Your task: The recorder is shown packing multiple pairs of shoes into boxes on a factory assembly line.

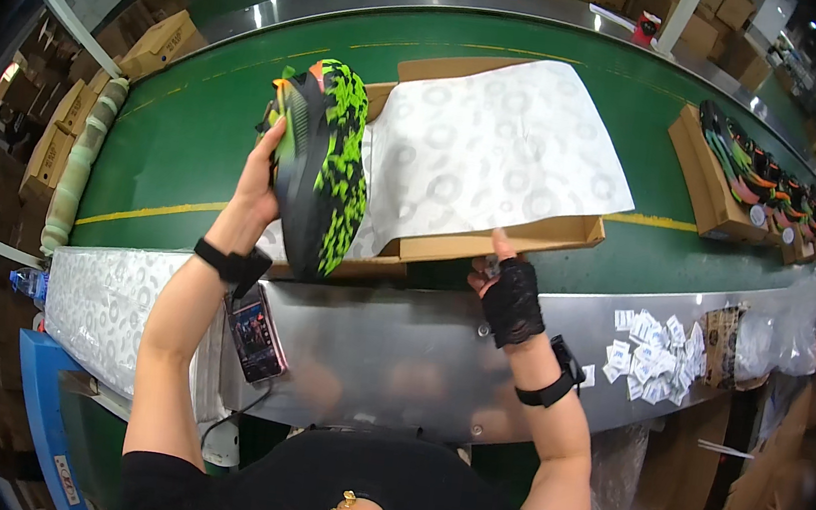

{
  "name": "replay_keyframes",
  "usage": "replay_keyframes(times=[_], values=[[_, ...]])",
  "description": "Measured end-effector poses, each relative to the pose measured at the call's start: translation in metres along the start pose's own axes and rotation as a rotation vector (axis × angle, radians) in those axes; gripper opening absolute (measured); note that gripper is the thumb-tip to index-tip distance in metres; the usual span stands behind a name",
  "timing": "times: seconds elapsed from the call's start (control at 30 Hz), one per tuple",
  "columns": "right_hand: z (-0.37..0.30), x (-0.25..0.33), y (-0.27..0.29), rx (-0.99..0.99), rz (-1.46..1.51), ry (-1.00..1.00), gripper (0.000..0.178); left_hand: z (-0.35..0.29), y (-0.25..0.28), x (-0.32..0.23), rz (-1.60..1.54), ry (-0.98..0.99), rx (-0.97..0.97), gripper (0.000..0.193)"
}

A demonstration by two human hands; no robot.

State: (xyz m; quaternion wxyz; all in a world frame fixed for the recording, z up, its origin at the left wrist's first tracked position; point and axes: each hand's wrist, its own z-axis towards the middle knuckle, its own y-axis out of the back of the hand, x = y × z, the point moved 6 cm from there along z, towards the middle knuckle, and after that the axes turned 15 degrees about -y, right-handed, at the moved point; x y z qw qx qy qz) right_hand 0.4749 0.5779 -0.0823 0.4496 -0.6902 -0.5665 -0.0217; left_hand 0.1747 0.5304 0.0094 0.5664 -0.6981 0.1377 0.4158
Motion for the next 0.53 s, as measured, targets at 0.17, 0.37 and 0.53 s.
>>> replay_keyframes(times=[0.17,0.37,0.53], values=[[-0.023,0.006,-0.022,-0.176,-0.185,0.189,0.030,0.041,0.035,0.068,0.189,0.381,-0.062,0.062],[-0.034,0.054,-0.044,-0.193,-0.464,0.682,0.041,0.023,0.024,0.082,0.513,0.472,-0.114,0.082],[-0.055,0.066,-0.127,-0.184,-1.373,1.324,0.049,-0.001,0.043,0.003,0.289,-0.089,-0.021,0.074]])
